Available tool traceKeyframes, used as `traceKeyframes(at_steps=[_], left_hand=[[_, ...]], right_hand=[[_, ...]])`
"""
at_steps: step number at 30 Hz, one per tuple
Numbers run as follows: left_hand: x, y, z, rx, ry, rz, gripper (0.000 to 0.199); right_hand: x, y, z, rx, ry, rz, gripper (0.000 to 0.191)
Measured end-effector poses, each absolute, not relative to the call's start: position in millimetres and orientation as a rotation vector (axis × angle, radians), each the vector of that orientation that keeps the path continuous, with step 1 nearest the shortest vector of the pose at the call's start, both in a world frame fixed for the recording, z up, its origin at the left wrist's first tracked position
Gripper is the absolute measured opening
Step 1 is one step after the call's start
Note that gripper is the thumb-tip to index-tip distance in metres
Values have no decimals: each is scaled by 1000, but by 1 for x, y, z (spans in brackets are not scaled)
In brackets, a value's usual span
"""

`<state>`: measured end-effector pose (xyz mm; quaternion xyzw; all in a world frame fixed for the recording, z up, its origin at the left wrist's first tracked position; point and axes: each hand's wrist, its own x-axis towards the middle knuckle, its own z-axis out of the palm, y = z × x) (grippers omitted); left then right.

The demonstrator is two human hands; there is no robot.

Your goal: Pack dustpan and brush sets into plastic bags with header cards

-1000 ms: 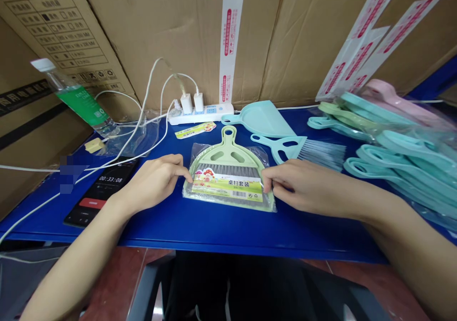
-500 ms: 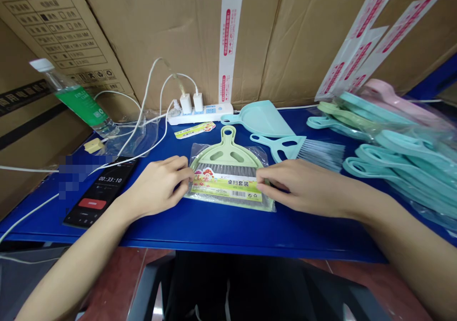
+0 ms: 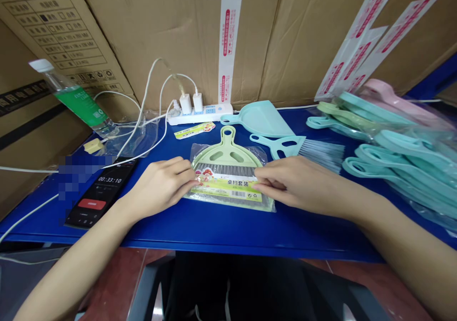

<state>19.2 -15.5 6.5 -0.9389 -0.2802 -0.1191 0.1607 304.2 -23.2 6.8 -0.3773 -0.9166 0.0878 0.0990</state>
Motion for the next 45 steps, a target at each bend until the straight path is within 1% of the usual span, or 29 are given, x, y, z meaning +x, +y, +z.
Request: traceKeyframes(at_steps=[8,12,16,18,23,28,32,40,45], left_hand=[[15,-15,4,-2699,-815,-335,36],[18,-17,4,-2807,-764,-357,37],[24,-20,1,-2984,-693,-249,37],[27,-21,-2,-3040,-680,-210,38],[30,-21,-4,-3080,-727,-219,34],[30,-22,-2,-3044,-731,-256,30],[29,-22,-1,-3014,-802,-303,26],[25,-19,4,-3075,-996,-307,27],[19,-17,11,-3065,-1251,-255,26]], right_hand=[[306,-20,5,-996,-2669,318,31],[305,-20,1,-936,-2609,271,29],[299,-23,-3,-840,-2576,254,30],[296,-26,-3,-829,-2627,251,31],[289,-29,-5,-804,-2702,261,26],[290,-27,-7,-826,-2694,302,28],[292,-27,-5,-851,-2677,374,29],[297,-28,0,-932,-2668,394,27],[303,-27,3,-957,-2663,409,27]])
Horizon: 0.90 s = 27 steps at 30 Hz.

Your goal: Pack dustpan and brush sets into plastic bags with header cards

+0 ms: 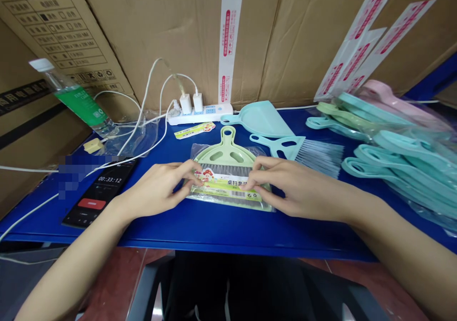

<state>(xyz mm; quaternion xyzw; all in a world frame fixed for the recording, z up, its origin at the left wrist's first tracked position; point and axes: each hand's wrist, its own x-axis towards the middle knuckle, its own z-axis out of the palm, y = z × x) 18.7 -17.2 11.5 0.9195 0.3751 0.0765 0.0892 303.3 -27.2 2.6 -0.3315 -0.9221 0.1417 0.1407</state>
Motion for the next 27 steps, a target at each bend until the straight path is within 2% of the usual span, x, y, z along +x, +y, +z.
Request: traceKeyframes(at_steps=[11,27], left_hand=[[16,-16,17,2709,1254,177,28],[11,-16,15,2863,1144,276,28]], right_hand=[[316,-25,9,-1067,-2663,423,23],[315,-23,10,-985,-2650,402,22]])
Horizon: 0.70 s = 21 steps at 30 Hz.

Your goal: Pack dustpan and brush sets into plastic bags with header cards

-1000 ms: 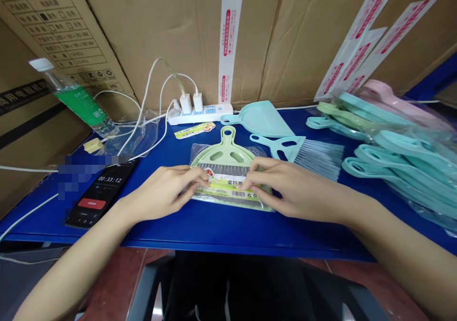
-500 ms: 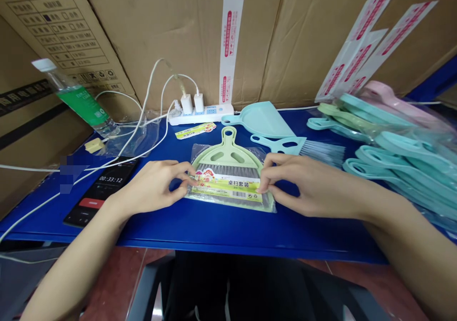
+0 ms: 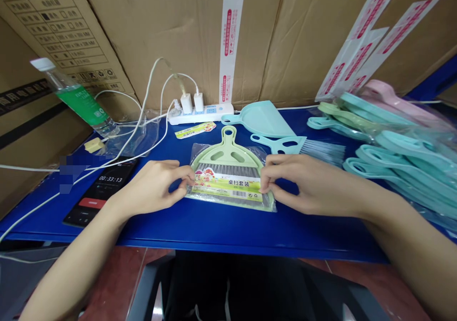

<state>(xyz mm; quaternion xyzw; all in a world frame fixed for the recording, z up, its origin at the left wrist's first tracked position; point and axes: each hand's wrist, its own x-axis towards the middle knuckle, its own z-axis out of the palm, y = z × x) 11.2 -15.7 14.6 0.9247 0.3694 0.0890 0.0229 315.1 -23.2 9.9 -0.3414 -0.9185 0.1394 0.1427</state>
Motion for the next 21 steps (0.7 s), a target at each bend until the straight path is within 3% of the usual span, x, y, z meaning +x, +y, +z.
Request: traceKeyframes(at_steps=[21], left_hand=[[13,-19,9,2936,1049,328,18]], right_hand=[[311,-25,9,-964,-2630,386,15]])
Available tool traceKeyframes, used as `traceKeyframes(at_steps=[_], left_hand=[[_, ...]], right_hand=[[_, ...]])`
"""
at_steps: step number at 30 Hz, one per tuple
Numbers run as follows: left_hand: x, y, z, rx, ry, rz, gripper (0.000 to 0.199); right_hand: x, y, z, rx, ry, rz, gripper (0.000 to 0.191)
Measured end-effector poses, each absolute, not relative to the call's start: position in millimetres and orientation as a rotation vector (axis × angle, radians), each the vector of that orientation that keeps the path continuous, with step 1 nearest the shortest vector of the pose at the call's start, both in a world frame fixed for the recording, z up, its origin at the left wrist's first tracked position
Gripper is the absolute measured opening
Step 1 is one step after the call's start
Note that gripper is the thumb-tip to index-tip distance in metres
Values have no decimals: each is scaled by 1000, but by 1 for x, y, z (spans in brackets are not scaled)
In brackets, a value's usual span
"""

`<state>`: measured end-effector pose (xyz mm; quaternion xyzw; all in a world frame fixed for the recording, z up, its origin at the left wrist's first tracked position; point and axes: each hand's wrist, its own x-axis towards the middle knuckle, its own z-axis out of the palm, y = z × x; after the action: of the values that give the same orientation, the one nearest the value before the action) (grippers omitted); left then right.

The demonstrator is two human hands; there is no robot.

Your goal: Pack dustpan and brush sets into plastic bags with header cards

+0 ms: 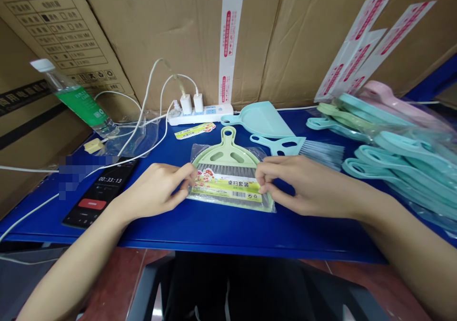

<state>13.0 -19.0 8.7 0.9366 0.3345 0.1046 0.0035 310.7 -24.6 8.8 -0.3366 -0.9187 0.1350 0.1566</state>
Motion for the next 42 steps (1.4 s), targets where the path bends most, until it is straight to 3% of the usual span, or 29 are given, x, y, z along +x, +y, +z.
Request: traceKeyframes(at_steps=[12,37,42], left_hand=[[28,-21,1,3052,740,110,43],[30,-22,3,3120,827,124,29],[24,-21,8,2982,999,196,35]], right_hand=[[295,-28,-4,-830,-2648,357,28],[294,-26,-5,-820,-2713,74,32],[300,-26,-2,-901,-2702,136,32]])
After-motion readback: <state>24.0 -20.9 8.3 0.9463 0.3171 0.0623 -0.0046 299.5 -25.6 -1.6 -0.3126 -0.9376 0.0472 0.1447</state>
